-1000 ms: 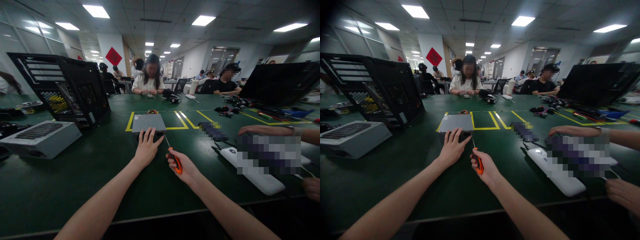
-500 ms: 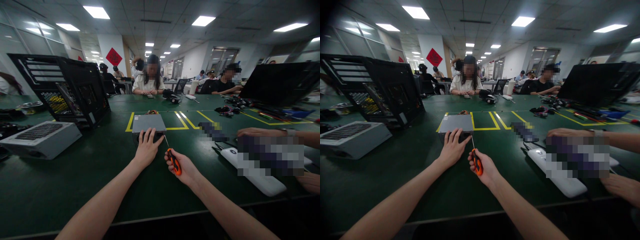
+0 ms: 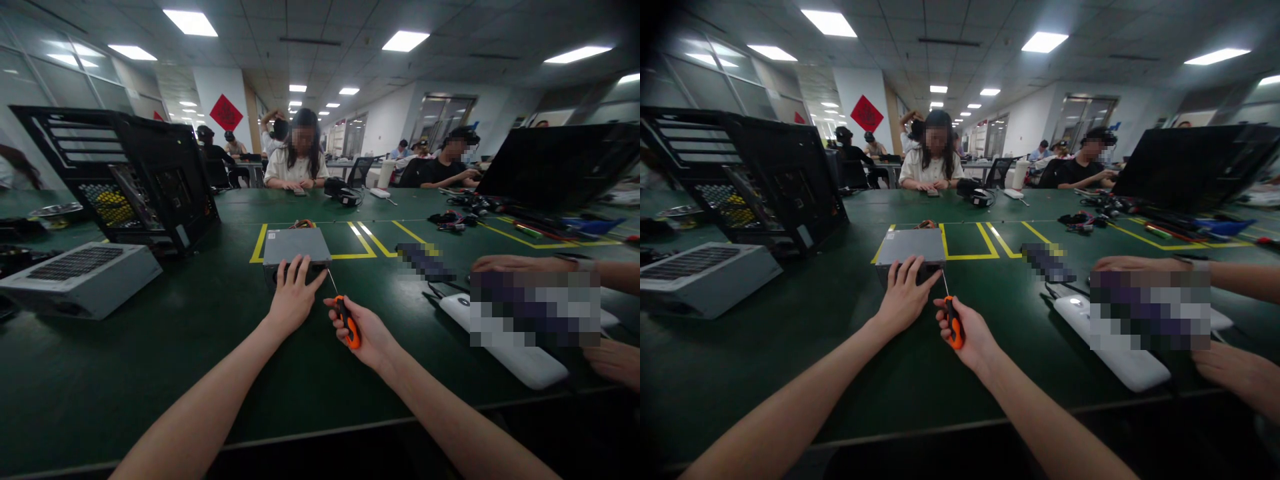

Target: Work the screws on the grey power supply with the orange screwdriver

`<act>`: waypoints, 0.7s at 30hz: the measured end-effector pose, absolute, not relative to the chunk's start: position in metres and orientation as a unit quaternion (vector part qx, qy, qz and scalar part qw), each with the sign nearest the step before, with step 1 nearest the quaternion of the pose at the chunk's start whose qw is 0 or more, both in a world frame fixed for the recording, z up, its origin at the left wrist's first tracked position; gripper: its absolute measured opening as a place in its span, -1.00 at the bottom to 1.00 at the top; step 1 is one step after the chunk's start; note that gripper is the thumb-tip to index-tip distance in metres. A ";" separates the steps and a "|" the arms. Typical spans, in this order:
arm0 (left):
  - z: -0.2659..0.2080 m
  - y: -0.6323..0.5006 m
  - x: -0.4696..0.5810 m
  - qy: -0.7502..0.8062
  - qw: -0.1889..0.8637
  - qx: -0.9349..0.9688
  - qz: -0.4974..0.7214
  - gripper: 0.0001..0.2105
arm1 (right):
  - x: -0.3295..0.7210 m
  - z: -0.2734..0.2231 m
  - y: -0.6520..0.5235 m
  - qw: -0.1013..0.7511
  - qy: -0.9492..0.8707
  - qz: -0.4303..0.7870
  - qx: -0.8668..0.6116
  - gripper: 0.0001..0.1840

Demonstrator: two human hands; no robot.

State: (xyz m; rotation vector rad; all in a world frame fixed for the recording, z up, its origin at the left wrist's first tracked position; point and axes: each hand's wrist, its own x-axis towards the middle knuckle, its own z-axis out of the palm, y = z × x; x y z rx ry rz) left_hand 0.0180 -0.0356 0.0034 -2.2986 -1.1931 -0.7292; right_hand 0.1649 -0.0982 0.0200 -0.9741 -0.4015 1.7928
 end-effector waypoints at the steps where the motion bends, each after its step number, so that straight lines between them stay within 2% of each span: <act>1: 0.003 -0.035 0.018 -0.432 0.224 -0.832 -0.265 -0.52 | 0.165 0.020 -0.098 0.513 -0.164 0.740 -0.404 -0.74; 5: 0.003 -0.035 0.018 -0.433 0.227 -0.832 -0.263 -0.53 | 0.164 0.019 -0.098 0.525 -0.160 0.727 -0.412 -0.90; 10: 0.004 -0.035 0.017 -0.434 0.231 -0.832 -0.257 -0.53 | 0.165 0.020 -0.098 0.501 -0.162 0.745 -0.409 -0.71; 16: 0.003 -0.035 0.017 -0.433 0.230 -0.833 -0.258 -0.53 | 0.165 0.019 -0.098 0.517 -0.170 0.732 -0.410 -0.88; 21: 0.002 -0.035 0.017 -0.433 0.229 -0.832 -0.261 -0.51 | 0.163 0.021 -0.098 0.497 -0.174 0.746 -0.407 -0.71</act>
